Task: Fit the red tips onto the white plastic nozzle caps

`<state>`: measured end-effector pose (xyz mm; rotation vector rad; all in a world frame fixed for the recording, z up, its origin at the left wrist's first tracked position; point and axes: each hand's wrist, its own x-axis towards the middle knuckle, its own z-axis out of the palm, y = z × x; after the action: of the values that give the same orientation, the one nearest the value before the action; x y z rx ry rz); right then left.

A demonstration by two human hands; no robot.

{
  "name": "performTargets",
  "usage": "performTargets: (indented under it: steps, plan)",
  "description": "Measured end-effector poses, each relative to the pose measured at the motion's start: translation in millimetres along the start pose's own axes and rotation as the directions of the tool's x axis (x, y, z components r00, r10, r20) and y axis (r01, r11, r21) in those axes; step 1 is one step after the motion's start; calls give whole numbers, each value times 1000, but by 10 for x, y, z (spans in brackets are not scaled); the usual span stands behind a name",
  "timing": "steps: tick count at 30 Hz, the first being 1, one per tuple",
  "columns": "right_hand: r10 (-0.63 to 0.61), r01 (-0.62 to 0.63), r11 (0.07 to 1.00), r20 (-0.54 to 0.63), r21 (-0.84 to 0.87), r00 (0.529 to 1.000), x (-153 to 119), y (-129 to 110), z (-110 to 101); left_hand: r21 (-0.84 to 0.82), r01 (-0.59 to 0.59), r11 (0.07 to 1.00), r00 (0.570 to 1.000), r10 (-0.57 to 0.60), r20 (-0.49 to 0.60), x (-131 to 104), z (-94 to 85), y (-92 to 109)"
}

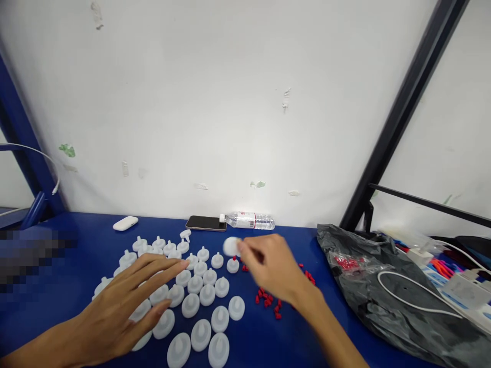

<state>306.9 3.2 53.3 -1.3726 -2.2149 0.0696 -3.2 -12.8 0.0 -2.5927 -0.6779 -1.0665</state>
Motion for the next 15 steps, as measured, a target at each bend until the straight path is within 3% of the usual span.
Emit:
performTargets:
  steps: [2, 5, 10, 15]
  plan:
    - [107, -110, 990, -41, -88, 993, 37, 198, -125, -45, -11, 999, 1000, 11, -12, -6, -19, -15]
    - [191, -186, 965, 10, -184, 982, 73, 424, -178, -97, -34, 995, 999, 33, -3, -12, -17, -19]
    - [236, -183, 942, 167, -280, 957, 79, 555, -18, -124, -35, 992, 999, 35, 1, 5, -4, 0]
    - [261, -176, 921, 214, -346, 941, 83, 589, 68, -136, 28, 990, 1000, -29, -6, 27, -19, 24]
